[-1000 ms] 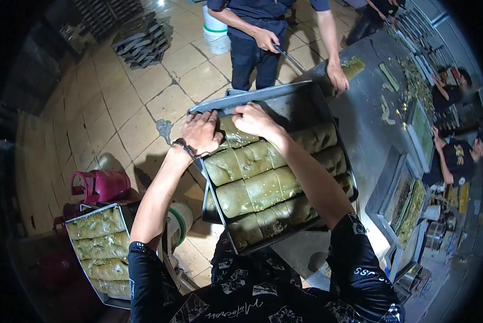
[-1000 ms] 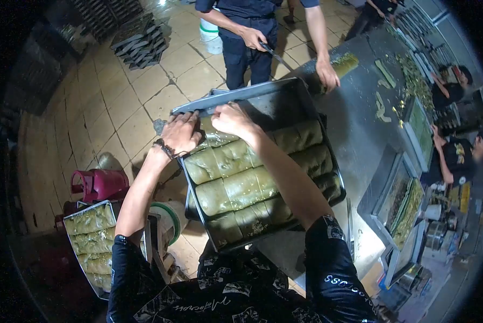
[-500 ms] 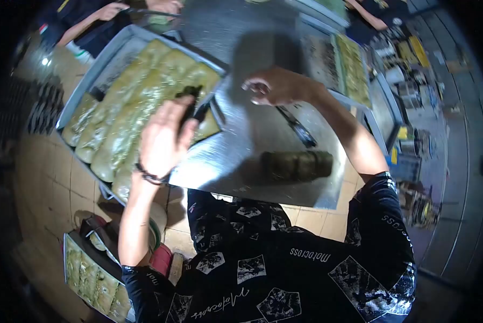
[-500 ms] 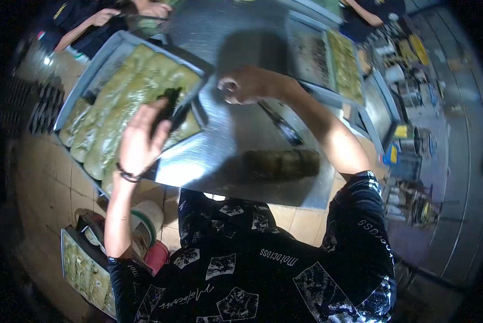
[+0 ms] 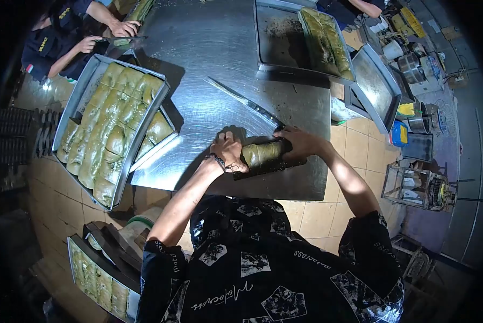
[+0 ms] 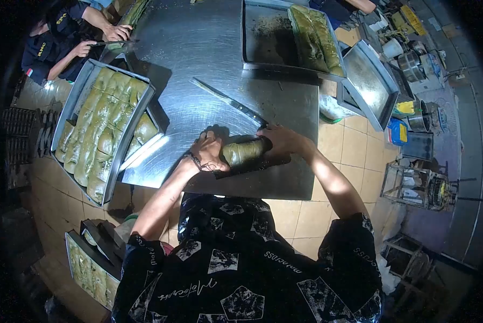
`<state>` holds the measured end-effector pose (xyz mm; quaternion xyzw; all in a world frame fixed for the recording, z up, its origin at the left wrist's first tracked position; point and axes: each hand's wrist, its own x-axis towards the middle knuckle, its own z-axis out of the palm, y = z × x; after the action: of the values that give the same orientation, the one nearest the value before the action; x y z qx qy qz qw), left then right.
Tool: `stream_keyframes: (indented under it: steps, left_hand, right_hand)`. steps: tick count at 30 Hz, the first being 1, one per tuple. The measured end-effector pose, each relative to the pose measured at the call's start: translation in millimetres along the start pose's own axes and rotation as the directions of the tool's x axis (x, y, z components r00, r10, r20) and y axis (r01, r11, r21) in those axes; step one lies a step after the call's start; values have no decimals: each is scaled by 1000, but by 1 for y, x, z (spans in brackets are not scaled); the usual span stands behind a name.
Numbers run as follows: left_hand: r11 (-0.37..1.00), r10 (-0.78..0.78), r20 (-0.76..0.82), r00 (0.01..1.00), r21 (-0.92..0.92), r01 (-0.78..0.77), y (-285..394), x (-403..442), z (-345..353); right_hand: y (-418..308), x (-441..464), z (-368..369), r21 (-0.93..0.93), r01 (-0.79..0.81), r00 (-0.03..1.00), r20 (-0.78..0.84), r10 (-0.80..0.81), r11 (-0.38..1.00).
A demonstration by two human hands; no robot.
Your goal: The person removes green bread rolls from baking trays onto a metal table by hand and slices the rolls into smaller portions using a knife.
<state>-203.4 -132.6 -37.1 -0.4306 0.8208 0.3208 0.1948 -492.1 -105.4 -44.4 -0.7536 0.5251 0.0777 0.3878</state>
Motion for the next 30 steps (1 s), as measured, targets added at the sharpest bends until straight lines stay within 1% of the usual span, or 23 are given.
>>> stream_keyframes:
  steps: [2, 3, 5, 7, 8, 9, 10, 12, 13, 14, 16, 17, 19, 20, 22, 23, 24, 26, 28, 29, 30]
  left_hand:
    - [999, -30, 16, 999, -35, 31, 3, 0, -3]
    - [999, 8, -44, 999, -42, -10, 1, 0, 0]
    - [992, 23, -2, 1000, -124, -23, -5, 7, 14]
    - [988, 20, -18, 1000, -153, -22, -2, 5, 17]
    - [992, 19, 0, 1000, -126, -19, -2, 2, 19]
    - [995, 24, -129, 991, -91, -36, 1, -7, 29]
    - [997, 32, -254, 967, -53, -47, 4, -19, 36]
    - [993, 43, -284, 958, -96, -73, 2, -39, 33]
    - [984, 74, -408, 910, -117, -133, -4, -50, 37]
    - [985, 79, -507, 859, -93, -146, -10, -60, 40]
    - [972, 12, -679, 734, -166, -169, -31, -83, 31]
    - [965, -22, -712, 702, -198, -170, -46, -95, 18]
    - [954, -100, -779, 619, -252, -163, -85, -125, -22]
    - [955, -105, -821, 561, -241, -174, -110, -140, -44]
    - [960, -200, -823, 532, -273, -61, -167, -172, -91]
    - [953, -249, -834, 493, -302, -30, -197, -189, -115]
    - [945, -286, -842, 458, -328, -12, -231, -203, -138]
    - [957, -286, -880, 379, -280, 72, -313, -212, -170]
    - [924, -383, -814, 436, -333, 189, -390, -210, -193]
    - [922, -383, -771, 509, -350, 165, -429, -204, -200]
    - [920, -376, -720, 583, -367, 139, -463, -195, -202]
  right_hand:
    - [-32, -2, -15, -114, -32, 999, 37, 36, 993]
    - [-45, -1, -19, -170, -45, 997, 57, 56, 984]
    - [-38, 16, -2, -231, -24, 996, 76, 43, 973]
    - [-40, 22, 0, -258, 0, 992, 122, 32, 966]
    - [-41, 25, -2, -258, 23, 986, 164, 20, 966]
    - [-46, 27, -3, -254, 49, 978, 210, 6, 966]
    - [-49, 29, -3, -220, 90, 981, 190, -48, 971]
    - [-55, 31, -5, -157, 175, 977, 147, -152, 972]
    - [-67, 31, -5, -110, 160, 985, 75, -152, 981]
    - [-74, 38, -11, -45, 180, 982, 71, -176, 983]
    - [-94, 55, -31, 80, 233, 970, 59, -238, 969]
    - [-110, 63, -50, 209, 247, 967, 9, -254, 946]
    - [-156, 89, -90, 221, 370, 929, -66, -365, 902]
    - [-182, 110, -109, 226, 443, 896, -102, -432, 867]
    - [-236, 160, -144, 117, 569, 821, -149, -552, 814]
    - [-261, 192, -159, 172, 608, 794, -124, -596, 775]
    - [-292, 221, -170, 14, 704, 696, -210, -686, 710]
    - [-350, 283, -190, 225, 615, 788, -203, -581, 756]
    - [-382, 367, -195, 237, 655, 755, -215, -619, 717]
    - [-394, 407, -194, 240, 674, 739, -226, -635, 699]
    - [-405, 436, -191, 278, 659, 752, -210, -625, 699]
